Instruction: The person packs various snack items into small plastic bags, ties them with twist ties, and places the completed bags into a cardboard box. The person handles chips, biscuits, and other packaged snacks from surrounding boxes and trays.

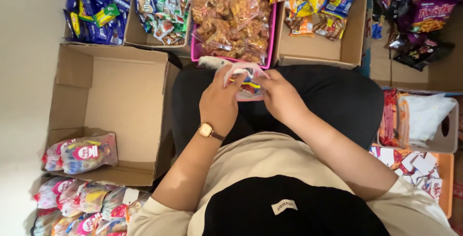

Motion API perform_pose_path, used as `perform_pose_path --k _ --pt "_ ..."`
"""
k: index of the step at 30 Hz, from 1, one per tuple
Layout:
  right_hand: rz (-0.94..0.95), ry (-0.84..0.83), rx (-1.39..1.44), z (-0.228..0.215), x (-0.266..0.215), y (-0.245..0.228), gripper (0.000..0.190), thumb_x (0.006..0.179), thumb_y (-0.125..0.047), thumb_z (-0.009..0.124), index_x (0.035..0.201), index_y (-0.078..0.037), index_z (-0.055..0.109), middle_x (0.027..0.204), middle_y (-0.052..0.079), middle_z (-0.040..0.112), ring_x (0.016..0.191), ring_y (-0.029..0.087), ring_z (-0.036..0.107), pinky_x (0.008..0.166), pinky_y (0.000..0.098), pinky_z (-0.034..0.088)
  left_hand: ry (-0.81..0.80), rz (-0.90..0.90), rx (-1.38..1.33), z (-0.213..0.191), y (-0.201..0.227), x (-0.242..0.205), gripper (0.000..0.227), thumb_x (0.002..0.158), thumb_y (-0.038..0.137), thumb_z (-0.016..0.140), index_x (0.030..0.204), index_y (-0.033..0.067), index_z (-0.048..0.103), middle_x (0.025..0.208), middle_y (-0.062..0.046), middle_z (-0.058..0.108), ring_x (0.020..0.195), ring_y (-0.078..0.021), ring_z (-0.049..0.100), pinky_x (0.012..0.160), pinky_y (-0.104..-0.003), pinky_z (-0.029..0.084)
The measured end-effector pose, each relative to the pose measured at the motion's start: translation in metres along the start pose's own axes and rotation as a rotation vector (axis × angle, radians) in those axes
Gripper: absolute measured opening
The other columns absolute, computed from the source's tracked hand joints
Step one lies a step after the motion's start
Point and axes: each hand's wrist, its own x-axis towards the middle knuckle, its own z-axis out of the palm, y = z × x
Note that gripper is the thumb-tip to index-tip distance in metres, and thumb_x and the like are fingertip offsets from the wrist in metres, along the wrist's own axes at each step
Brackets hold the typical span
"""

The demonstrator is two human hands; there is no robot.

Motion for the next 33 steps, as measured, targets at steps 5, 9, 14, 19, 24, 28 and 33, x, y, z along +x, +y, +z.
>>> perform_pose_path --k 5,9,14,19,24,28,33 --pt "-0.095 -0.190 -0.229 0.037 -0.004 0.021 0.027 0.087 -0.007 0.063 0.106 -0.015 0.080 0.116 0.007 0.064 0.092 0.031 0.074 0.075 0.0336 0.060 -0.611 -0.329 0.078 -0.019 0.004 -0.005 0.040 0.089 0.007 0.061 0.125 0.0189 0.075 0.152 -0.015 0.048 0.087 -0.0396 0.075 0.073 -0.045 0.060" --pt "0.097 -0.222 0.388 0.017 0.002 0.010 0.030 0.089 0.007 0.055 0.113 0.002 0.072 0.108 0.018 0.062 0.092 0.033 0.072 0.079 0.0327 0.058 -0.737 -0.358 0.092 0.012 -0.023 -0.030 0.031 0.089 0.011 0.066 0.114 0.0217 0.080 0.150 -0.010 0.053 0.090 -0.0361 0.076 0.076 -0.041 0.060" --pt "-0.033 -0.258 -0.312 0.034 0.007 0.020 0.025 0.085 -0.006 0.065 0.104 -0.016 0.078 0.123 0.004 0.060 0.099 0.031 0.073 0.078 0.0314 0.059 -0.737 -0.388 0.018 0.009 -0.032 -0.025 0.032 0.088 0.011 0.067 0.117 0.0174 0.077 0.147 -0.009 0.052 0.093 -0.0359 0.076 0.077 -0.041 0.062" --pt "-0.028 -0.168 -0.213 0.007 0.032 -0.013 0.037 0.083 -0.009 0.069 0.119 -0.019 0.073 0.132 0.000 0.056 0.105 0.031 0.072 0.083 0.0366 0.060 -0.556 -0.318 -0.043 -0.021 -0.040 0.001 0.038 0.088 0.007 0.064 0.124 0.0164 0.073 0.142 -0.012 0.056 0.094 -0.0370 0.075 0.076 -0.041 0.062" --pt "-0.123 -0.001 -0.027 0.001 0.073 -0.052 0.030 0.090 -0.011 0.069 0.118 -0.019 0.075 0.130 -0.005 0.064 0.108 0.027 0.071 0.082 0.0343 0.059 -0.402 -0.284 -0.065 -0.055 -0.062 0.027 0.050 0.086 0.000 0.062 0.135 0.0125 0.063 0.147 -0.018 0.049 0.090 -0.0437 0.074 0.073 -0.048 0.063" --pt "-0.218 0.017 0.096 0.017 0.106 -0.082 0.041 0.085 -0.004 0.069 0.125 -0.011 0.071 0.133 0.010 0.064 0.115 0.040 0.066 0.091 0.0459 0.057 -0.223 -0.211 0.036 -0.070 -0.094 0.033 0.059 0.086 0.001 0.061 0.144 0.0150 0.056 0.154 -0.010 0.047 0.094 -0.0363 0.075 0.076 -0.042 0.063" --pt "-0.249 -0.046 0.166 0.060 0.138 -0.101 0.044 0.085 0.004 0.063 0.128 -0.005 0.070 0.134 0.023 0.063 0.119 0.049 0.062 0.096 0.0513 0.054 -0.356 -0.324 -0.015 -0.087 -0.134 0.030 0.070 0.085 -0.002 0.058 0.152 0.0144 0.046 0.157 -0.011 0.043 0.108 -0.0397 0.070 0.080 -0.047 0.063"
